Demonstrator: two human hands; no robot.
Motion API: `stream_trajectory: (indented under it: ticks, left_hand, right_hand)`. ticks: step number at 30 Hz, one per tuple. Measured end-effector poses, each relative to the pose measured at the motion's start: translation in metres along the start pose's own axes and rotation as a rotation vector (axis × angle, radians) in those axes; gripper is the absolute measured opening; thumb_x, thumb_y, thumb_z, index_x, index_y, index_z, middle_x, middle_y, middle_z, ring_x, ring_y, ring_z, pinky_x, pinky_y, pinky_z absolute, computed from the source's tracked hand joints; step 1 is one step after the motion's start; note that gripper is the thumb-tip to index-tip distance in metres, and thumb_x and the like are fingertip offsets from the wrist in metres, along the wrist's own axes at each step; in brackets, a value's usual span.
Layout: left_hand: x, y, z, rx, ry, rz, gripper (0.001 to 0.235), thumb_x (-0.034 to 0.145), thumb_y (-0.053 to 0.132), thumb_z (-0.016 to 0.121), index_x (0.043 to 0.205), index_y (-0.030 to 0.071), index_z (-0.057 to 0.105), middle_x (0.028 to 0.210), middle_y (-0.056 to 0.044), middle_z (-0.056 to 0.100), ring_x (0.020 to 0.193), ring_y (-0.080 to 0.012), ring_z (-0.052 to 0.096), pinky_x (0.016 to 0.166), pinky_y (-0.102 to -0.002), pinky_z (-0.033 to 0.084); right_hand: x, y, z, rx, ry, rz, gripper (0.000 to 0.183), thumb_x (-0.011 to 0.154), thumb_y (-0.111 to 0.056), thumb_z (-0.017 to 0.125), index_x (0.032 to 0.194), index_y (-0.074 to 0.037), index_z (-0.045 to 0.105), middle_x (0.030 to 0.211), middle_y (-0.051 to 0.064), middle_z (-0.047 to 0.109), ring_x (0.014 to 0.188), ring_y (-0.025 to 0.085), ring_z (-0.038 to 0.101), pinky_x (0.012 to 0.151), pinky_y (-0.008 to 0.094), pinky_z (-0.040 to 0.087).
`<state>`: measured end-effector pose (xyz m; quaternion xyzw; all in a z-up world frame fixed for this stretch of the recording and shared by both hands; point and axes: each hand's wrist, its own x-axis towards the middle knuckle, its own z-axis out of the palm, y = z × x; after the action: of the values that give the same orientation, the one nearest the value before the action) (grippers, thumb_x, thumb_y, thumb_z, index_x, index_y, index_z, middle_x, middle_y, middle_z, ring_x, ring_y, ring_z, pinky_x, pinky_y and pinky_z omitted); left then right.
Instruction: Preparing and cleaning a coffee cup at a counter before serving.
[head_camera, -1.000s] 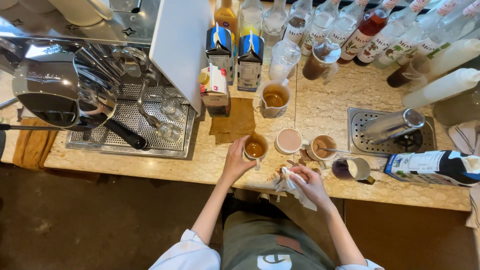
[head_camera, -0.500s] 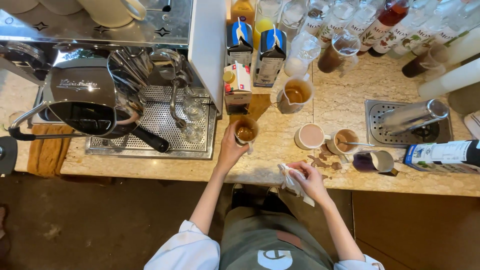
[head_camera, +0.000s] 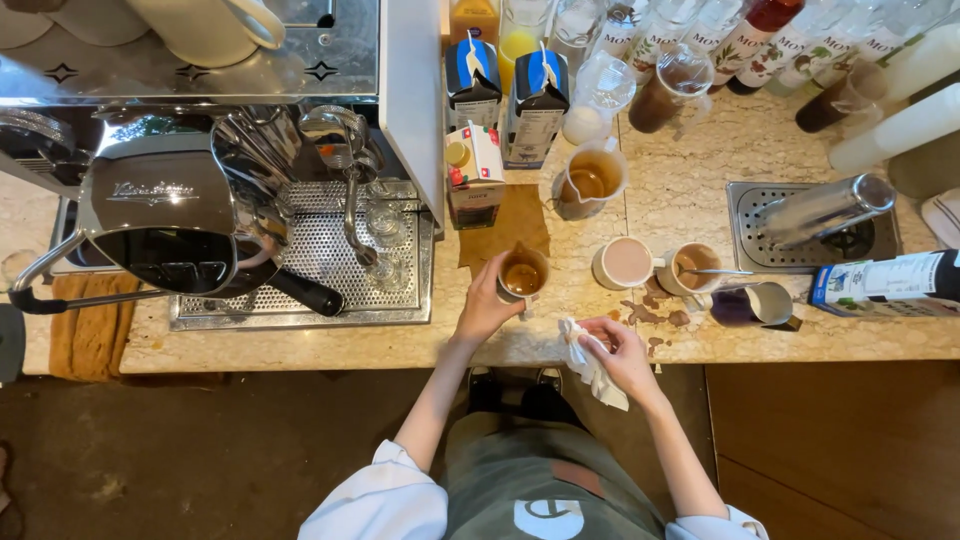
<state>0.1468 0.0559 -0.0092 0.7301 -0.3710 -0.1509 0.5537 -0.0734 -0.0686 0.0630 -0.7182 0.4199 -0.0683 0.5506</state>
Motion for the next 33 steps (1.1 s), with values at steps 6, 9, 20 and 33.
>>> stream_trajectory:
  ticks: [6,9,20,33]
  left_hand:
    - [0.004,0.019,-0.001,-0.065,-0.094,-0.002,0.09,0.075,-0.001,0.081,0.155,0.014,0.042,0.139,-0.019,0.055,0.132,-0.0415,0.052,0.109,-0.051,0.045]
    - [-0.001,0.023,-0.007,-0.016,-0.124,-0.017,0.096,0.081,0.001,0.08,0.161,0.013,0.029,0.147,-0.021,0.048,0.138,-0.042,0.045,0.113,-0.055,0.041]
    - [-0.105,0.081,0.033,0.029,-0.052,-0.03,0.031,0.086,0.033,0.08,0.114,0.025,0.069,0.096,-0.004,0.072,0.09,-0.0263,0.072,0.076,-0.035,0.06]
    - [-0.056,0.038,0.133,0.067,0.285,-0.149,0.036,0.086,0.023,0.081,0.122,0.026,0.076,0.095,-0.002,0.077,0.083,-0.0223,0.075,0.071,-0.03,0.06]
  right_hand:
    - [0.005,0.023,-0.003,0.167,0.069,-0.008,0.036,0.084,-0.008,0.083,0.12,-0.008,0.074,0.105,0.012,0.074,0.091,0.015,0.067,0.09,0.031,0.056]
    - [0.005,0.021,-0.008,0.166,0.073,0.002,0.038,0.083,-0.01,0.085,0.119,-0.007,0.072,0.103,0.012,0.073,0.091,0.016,0.067,0.09,0.032,0.056]
    - [0.006,0.036,-0.003,0.14,0.008,-0.006,0.025,0.081,-0.015,0.089,0.099,-0.011,0.073,0.091,0.009,0.075,0.084,0.017,0.071,0.082,0.03,0.059]
    - [0.09,0.018,-0.119,-1.155,0.385,-0.795,0.035,0.087,-0.028,0.076,0.121,-0.027,0.069,0.104,-0.004,0.069,0.1,0.023,0.057,0.086,0.036,0.049]
